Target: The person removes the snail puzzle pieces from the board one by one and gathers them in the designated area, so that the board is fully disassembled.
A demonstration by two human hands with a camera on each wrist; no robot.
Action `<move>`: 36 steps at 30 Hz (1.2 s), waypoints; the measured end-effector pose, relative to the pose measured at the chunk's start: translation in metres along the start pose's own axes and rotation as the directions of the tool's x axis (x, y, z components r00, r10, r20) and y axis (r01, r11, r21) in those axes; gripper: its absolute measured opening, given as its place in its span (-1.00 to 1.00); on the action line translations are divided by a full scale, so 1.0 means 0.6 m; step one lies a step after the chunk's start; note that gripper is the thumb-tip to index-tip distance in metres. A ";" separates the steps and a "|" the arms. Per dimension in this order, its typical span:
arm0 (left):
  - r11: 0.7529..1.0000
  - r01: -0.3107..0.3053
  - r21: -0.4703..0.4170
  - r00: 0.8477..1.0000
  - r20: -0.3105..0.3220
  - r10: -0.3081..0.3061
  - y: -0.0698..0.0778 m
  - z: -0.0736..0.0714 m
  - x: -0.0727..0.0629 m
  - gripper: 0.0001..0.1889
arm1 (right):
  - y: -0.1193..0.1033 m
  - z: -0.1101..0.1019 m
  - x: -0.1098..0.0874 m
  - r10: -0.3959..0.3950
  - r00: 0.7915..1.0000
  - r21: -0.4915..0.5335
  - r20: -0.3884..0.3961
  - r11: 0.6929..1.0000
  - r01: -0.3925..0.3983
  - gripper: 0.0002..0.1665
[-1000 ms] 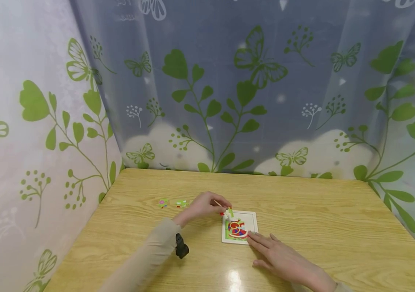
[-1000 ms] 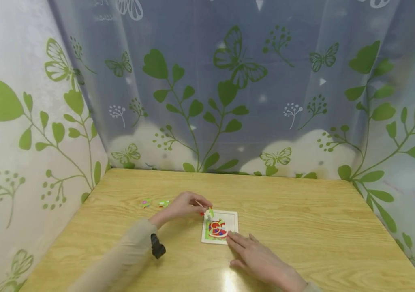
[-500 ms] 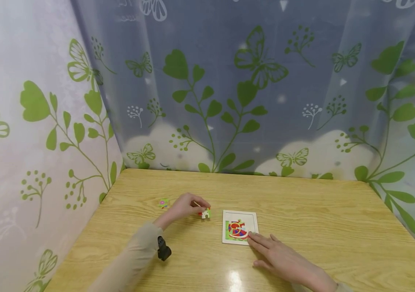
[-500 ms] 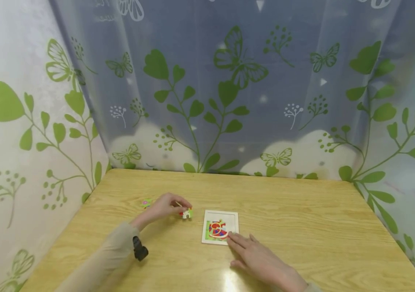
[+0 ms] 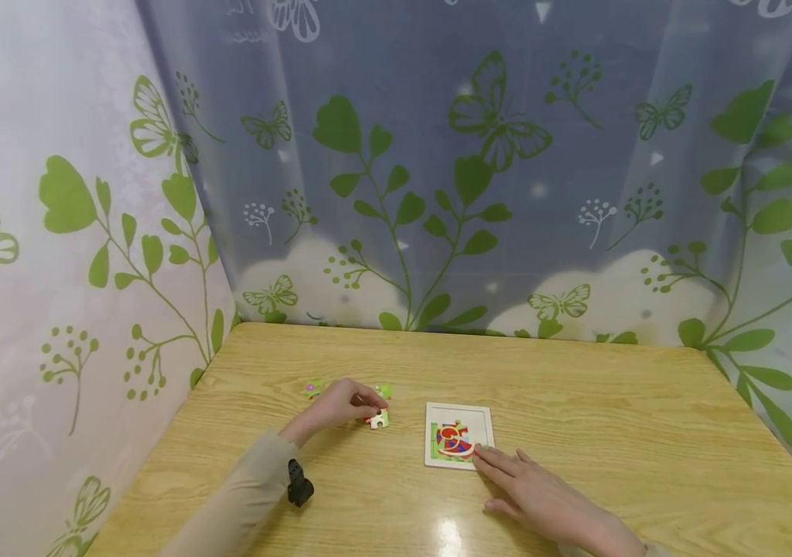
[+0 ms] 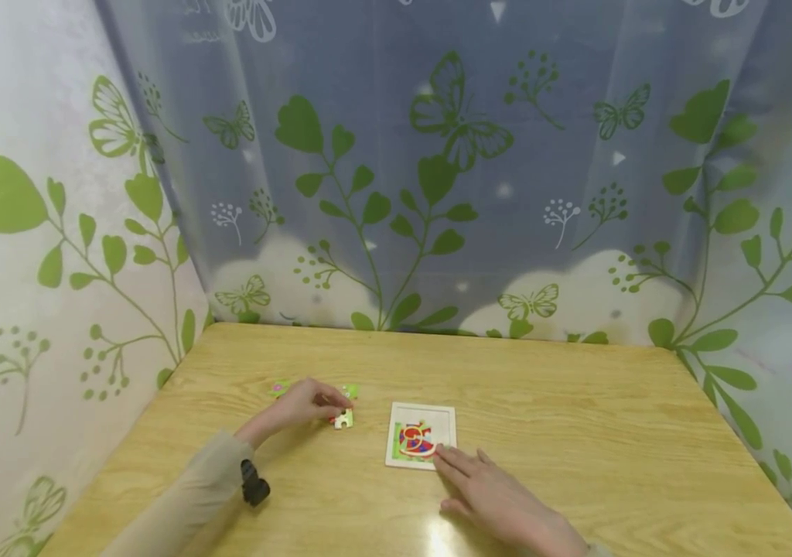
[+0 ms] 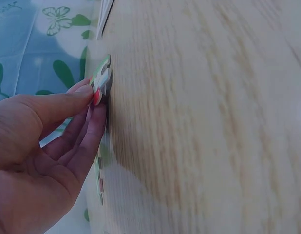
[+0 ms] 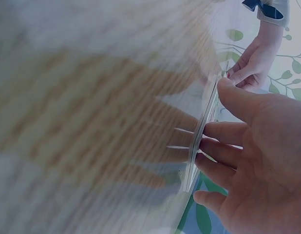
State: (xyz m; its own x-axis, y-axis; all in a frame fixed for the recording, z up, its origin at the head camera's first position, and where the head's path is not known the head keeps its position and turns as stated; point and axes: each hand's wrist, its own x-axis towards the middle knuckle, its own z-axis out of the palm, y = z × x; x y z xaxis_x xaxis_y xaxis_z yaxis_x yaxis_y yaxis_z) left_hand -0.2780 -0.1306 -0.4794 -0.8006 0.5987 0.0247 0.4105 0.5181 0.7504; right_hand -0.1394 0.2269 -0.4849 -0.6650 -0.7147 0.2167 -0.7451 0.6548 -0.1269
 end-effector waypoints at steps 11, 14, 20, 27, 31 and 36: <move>0.999 -0.016 0.029 1.000 -0.001 0.016 -0.006 0.006 0.004 -0.85 | 0.001 0.000 0.000 0.003 1.000 0.007 0.001 1.000 -0.003 -0.27; 1.000 -0.013 0.017 1.000 0.001 0.013 -0.006 0.009 0.005 -0.86 | 0.001 0.001 0.000 0.005 1.000 0.005 0.006 1.000 -0.005 -0.27; 0.999 -0.012 0.035 1.000 -0.011 0.013 -0.003 0.017 0.005 -0.82 | -0.001 0.001 -0.001 0.025 0.999 0.022 0.031 0.999 -0.026 -0.26; 0.998 -0.002 0.057 1.000 -0.024 0.003 0.001 0.020 0.004 -0.84 | 0.000 0.001 -0.001 0.020 1.000 0.018 0.024 1.000 -0.021 -0.26; 0.998 0.008 0.062 0.999 -0.050 -0.005 0.003 0.017 0.003 -0.85 | 0.001 0.001 -0.001 0.015 1.000 0.015 0.019 1.000 -0.015 -0.26; 0.997 0.013 0.072 0.991 -0.131 -0.004 0.007 0.005 0.002 -0.85 | 0.001 0.002 -0.001 0.015 1.000 0.016 0.019 1.000 -0.015 -0.27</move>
State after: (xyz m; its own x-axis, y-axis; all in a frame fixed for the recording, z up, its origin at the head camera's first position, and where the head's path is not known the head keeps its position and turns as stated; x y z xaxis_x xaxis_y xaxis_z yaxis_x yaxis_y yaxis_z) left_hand -0.2759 -0.1256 -0.4785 -0.8525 0.5114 0.1085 0.4303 0.5685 0.7012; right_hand -0.1396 0.2277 -0.4861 -0.6769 -0.7095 0.1959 -0.7356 0.6617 -0.1452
